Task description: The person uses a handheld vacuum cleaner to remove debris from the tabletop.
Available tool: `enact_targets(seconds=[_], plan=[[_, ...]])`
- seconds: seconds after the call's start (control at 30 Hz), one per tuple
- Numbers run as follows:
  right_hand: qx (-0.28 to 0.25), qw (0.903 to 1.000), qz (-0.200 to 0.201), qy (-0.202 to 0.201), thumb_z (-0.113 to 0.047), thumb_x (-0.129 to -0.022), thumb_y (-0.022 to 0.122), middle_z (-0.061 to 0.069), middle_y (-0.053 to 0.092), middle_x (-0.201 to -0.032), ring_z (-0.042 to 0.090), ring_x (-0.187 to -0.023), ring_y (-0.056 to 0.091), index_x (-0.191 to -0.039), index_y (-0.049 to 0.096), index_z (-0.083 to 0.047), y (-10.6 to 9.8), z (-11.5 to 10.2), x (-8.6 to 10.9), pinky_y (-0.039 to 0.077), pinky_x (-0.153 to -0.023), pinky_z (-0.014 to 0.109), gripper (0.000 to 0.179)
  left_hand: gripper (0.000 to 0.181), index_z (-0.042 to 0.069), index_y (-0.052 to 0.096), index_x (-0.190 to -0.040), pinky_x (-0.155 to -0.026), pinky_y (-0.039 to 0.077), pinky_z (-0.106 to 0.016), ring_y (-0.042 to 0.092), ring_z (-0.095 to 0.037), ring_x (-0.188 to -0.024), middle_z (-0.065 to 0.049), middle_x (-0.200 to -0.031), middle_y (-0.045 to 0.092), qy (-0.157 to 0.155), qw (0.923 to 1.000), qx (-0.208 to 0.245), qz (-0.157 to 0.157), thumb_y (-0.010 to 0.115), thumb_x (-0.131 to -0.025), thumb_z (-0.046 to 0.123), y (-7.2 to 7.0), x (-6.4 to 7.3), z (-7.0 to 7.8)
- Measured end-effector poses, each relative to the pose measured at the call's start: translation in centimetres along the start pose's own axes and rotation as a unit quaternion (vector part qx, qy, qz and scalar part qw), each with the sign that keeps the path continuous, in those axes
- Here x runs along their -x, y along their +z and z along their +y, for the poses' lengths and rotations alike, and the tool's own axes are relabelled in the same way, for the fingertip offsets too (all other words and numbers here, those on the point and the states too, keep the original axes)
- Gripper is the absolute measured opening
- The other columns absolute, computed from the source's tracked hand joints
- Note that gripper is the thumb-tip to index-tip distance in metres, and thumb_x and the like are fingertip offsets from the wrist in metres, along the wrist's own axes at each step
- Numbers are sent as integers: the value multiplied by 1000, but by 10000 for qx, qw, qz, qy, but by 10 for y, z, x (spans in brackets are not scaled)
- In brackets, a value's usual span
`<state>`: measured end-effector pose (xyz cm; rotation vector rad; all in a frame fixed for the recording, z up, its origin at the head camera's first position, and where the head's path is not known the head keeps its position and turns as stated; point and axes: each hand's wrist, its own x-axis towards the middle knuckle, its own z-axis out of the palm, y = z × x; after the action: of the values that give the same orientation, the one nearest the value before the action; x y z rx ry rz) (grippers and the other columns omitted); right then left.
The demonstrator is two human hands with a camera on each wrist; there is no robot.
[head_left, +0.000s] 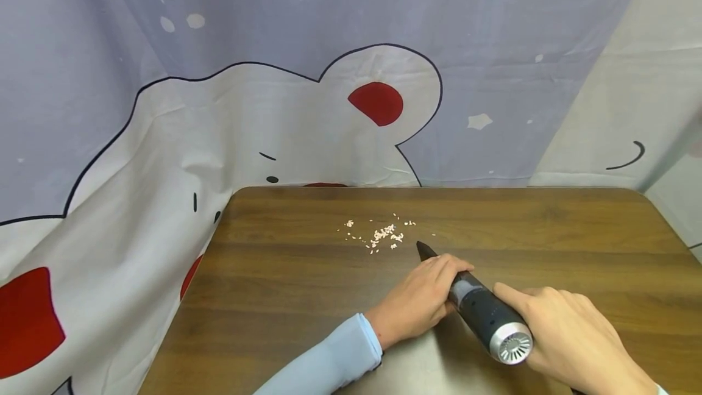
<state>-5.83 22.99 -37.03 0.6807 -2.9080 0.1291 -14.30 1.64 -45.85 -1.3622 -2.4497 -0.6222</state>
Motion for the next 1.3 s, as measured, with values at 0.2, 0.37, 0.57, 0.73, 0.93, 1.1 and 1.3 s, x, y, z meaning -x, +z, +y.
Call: enact_targets(seconds=[0.2,0.37,0.57,0.73,0.93,1.1,1.3], plan=[[-7,9999,-120,92,-19,-56,75,-20,39,-58,6,-46,36,-92,55,-30,-1,4,-2,31,-39,27,43,65,13,39,-139,-113,22,-22,39,-7,-128,2,-130,48,-20,10000,80,-10,74,-85,22,2,-6,-2],[-26,9999,-110,124,-21,-57,75,-20,39,-58,5,-46,35,-91,53,-31,0,5,-3,30,-39,27,41,65,15,39,-139,-111,26,-21,41,-6,-124,3,-130,48,-59,9998,183,-48,74,-85,24,4,-9,-4],[11,9999,-41,136,-22,-58,75,-19,37,-57,6,-45,34,-88,51,-31,0,7,-3,29,-38,27,40,66,15,40,-140,-110,28,-20,43,-6,-122,4,-132,48,-127,9995,268,-86,74,-84,24,6,-13,-5],[37,9999,80,87,-22,-59,75,-18,36,-56,6,-45,34,-88,52,-31,3,9,-6,28,-38,27,39,67,17,39,-140,-110,27,-20,43,-6,-122,4,-132,48,-253,9990,341,-118,75,-83,22,7,-15,-8],[-28,9998,180,0,-22,-60,76,-18,37,-56,7,-45,34,-87,51,-30,7,11,-12,28,-38,27,38,65,16,39,-140,-112,24,-20,41,-6,-124,4,-131,47,-288,9991,304,-72,73,-86,23,6,-15,-13],[-170,9997,158,-25,-19,-59,76,-18,40,-58,7,-47,37,-91,55,-29,11,15,-18,29,-38,27,40,65,16,40,-139,-112,24,-21,41,-6,-124,4,-130,47,-353,9991,222,-75,74,-85,23,5,-15,-17],[-288,9994,176,-48,-23,-59,78,-18,40,-59,7,-47,38,-88,52,-29,18,18,-24,30,-39,27,39,65,15,40,-139,-111,27,-21,42,-7,-123,3,-129,48,-358,9993,87,-62,75,-85,24,4,-16,-22]])
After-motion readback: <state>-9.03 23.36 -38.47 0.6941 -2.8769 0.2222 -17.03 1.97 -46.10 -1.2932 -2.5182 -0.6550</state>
